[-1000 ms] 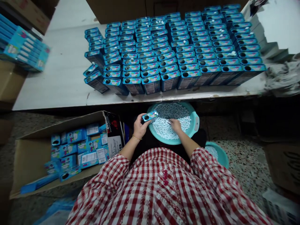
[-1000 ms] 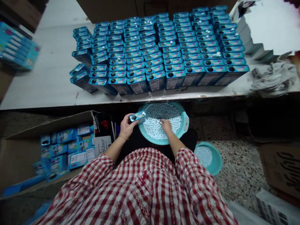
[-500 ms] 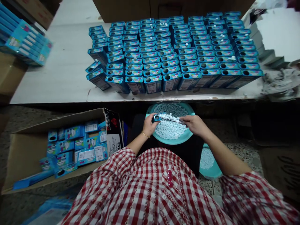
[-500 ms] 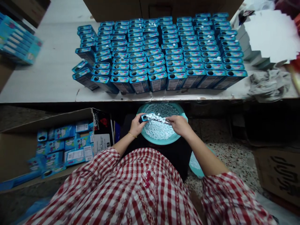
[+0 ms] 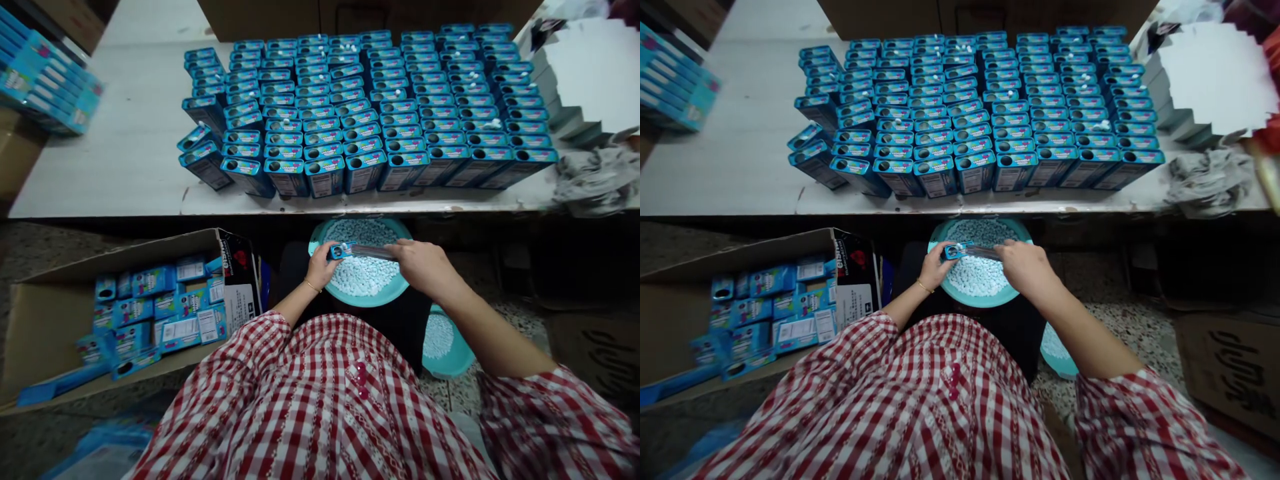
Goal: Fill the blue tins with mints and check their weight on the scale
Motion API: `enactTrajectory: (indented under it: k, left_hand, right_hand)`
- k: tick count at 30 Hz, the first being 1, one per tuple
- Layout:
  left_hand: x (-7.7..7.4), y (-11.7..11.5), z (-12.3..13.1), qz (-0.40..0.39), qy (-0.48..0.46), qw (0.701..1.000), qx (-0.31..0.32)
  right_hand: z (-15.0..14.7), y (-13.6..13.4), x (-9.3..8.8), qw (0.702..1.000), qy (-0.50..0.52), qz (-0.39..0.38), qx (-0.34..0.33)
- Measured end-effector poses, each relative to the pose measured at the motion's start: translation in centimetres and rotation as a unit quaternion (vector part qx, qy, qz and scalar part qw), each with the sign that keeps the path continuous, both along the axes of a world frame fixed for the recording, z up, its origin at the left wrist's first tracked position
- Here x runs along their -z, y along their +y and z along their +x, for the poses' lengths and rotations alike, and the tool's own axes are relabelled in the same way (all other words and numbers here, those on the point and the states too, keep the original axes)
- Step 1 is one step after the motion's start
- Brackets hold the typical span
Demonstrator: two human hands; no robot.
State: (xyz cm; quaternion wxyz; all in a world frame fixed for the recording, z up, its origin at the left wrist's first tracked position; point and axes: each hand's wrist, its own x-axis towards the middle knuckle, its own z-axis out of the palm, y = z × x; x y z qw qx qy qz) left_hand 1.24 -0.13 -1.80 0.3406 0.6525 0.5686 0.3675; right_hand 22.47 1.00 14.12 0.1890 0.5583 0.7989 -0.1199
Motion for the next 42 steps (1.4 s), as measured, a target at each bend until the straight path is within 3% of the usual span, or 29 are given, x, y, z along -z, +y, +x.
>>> enactTrajectory:
  k: [3,6,11,14,16,18,22,27,29,31,35,38,42]
  left_hand:
    - [0.1,0.2,-0.5,-0.004,-0.030,1.000,-0.005]
    - [-0.1,0.2,-1.2,-0.006,-0.048,0.999,-0.011]
    - [-1.0,0.0,-3.0,0.002,-0.075,0.996,-0.056]
    - [-1.4,-0.1,-4.2,0.001,-0.079,0.992,-0.094]
    - [-1.7,-0.3,-4.8,0.000,-0.074,0.992,-0.106]
    - [-2.0,-0.3,-5.3,0.000,-0.070,0.991,-0.112]
    - [-1.8,-0.2,-5.4,0.008,-0.078,0.991,-0.113]
    - [-0.9,0.0,-3.7,0.002,-0.055,0.994,-0.094]
    - [-0.7,0.0,-2.5,-0.004,-0.030,0.997,-0.076]
    - [-0.7,-0.1,-1.3,-0.007,-0.010,0.999,-0.050]
    - [-0.7,-0.5,0.4,-0.002,0.017,1.000,-0.008]
    - [-0.6,-0.7,0.9,0.003,0.029,1.000,0.006]
    - [-0.3,-0.8,1.0,0.007,0.032,0.999,0.015]
  right_hand:
    - [3.4,0.1,3.6,0.998,0.035,-0.003,0.056]
    - [4.5,-0.1,8.9,0.988,0.041,-0.044,0.139]
    - [-0.4,-0.8,16.9,0.972,0.122,-0.078,0.183]
    - [-3.6,-0.6,19.5,0.957,0.193,-0.082,0.200]
    - [-4.5,-0.2,20.5,0.944,0.236,-0.089,0.213]
    - [-4.2,0.0,20.8,0.913,0.305,-0.112,0.248]
    - [-1.4,0.0,19.1,0.850,0.402,-0.142,0.309]
    - [2.5,-0.6,13.2,0.843,0.432,-0.131,0.291]
    - [3.0,-0.5,10.4,0.863,0.423,-0.121,0.250]
    - [2.7,-0.3,7.8,0.904,0.372,-0.101,0.186]
    - [0.4,0.0,3.8,0.981,0.181,-0.054,0.054]
    - [-1.6,0.0,2.0,0.998,0.055,-0.040,-0.003]
    - [-3.6,-0.1,0.6,0.998,-0.008,-0.049,-0.037]
